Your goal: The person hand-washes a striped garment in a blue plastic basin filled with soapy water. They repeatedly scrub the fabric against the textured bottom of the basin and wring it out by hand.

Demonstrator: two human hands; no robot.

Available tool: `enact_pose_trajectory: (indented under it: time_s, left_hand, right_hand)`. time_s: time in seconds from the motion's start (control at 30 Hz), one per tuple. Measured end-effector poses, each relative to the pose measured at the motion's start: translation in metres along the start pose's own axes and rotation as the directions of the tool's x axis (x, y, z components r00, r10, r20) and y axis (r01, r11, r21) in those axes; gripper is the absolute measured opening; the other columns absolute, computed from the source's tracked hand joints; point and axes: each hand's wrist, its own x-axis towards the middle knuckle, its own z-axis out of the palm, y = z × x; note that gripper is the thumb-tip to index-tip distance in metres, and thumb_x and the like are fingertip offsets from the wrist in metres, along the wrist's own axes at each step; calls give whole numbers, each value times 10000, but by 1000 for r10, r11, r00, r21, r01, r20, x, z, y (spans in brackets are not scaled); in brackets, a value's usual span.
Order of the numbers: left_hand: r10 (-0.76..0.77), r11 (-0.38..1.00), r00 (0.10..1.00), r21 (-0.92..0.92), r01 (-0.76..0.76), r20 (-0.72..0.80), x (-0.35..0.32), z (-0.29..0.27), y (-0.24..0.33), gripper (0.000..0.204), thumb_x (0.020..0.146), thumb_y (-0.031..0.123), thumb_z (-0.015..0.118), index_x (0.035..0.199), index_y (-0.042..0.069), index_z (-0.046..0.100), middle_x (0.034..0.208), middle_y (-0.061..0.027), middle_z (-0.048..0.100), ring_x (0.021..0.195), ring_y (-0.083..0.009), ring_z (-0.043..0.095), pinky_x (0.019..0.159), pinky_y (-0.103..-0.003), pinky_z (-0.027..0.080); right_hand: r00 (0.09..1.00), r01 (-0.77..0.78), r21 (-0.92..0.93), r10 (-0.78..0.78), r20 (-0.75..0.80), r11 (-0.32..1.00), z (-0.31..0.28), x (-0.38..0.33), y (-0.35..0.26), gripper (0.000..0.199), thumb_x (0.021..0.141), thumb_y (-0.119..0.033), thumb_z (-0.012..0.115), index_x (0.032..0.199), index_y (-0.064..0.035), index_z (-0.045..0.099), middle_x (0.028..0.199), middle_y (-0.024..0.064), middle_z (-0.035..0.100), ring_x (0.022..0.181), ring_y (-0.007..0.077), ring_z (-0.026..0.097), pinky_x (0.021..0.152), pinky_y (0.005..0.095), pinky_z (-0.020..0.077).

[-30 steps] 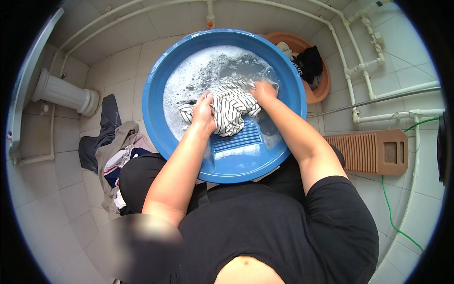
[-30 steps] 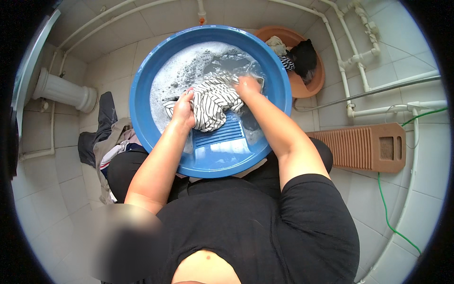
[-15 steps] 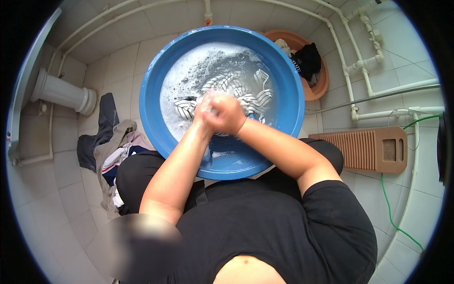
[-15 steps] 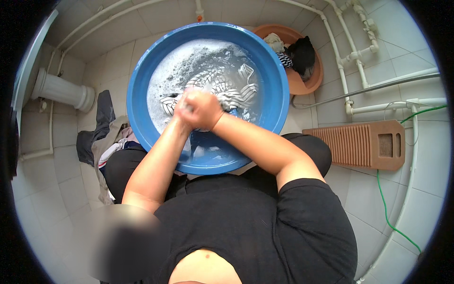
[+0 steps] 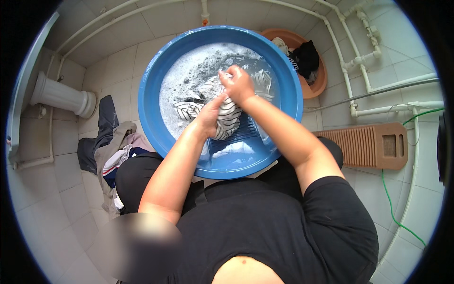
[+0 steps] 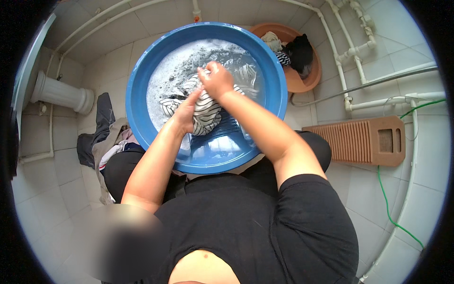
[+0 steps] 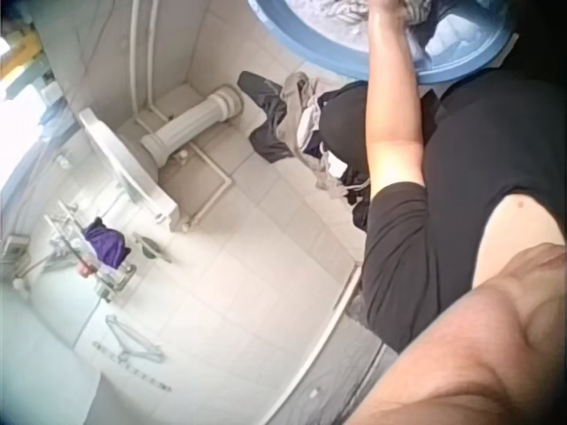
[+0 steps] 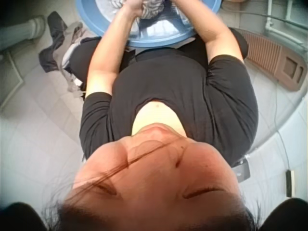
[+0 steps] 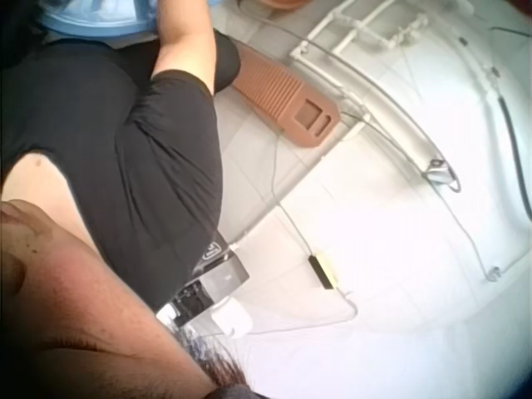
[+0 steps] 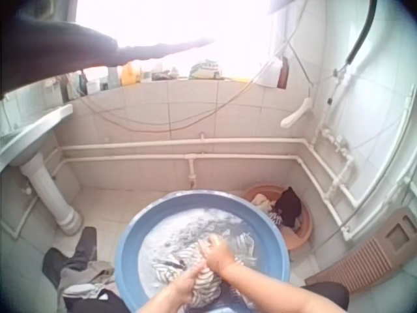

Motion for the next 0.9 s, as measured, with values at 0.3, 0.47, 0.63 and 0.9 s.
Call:
enact_pose_trajectory:
  time_s: [0.3,0.47,0.63,0.9]
  left_hand:
    - [568,796,819,-303,-523,78,-16,-26,59,347,829,253,501,1075,12,539,1046,-129,598,984,-263,561,921,-408,400]
    - [599,694,777,-359,-624,-192,-18,-37,62,444,851,339,449,1137,6,520,1156,-158,549,1110,-332,483,1001,-481,310]
    - [471,762,850,-378,-527,-235,-3,-38,38,454,859,365,441,1138,14,513,1153,-154,545,1085,-328,497,982,-478,330]
    - [572,750,817,-358,-555,-69,-17,-23,51,556,802,443,525,1154,13,521,1166,-154,546,1104,-322,491,986,-455,329]
  right_hand:
    - [701,-115,29,61,711,993,-42,13,83,427,804,-446,571,971,-57,625,994,109,605,926,202,554,804,325,422]
    - [834,-285,354,48,549,891,-60,13,90,263,811,-304,582,876,-57,640,842,61,642,802,158,577,772,284,437]
    - [910,-265,391,94,404,881,-56,30,62,257,813,-260,575,940,-36,587,933,83,616,864,184,577,800,307,440]
    - [608,148,242,-282,742,959,-31,-5,42,437,763,-318,637,1048,2,550,1018,132,589,950,228,553,846,322,423]
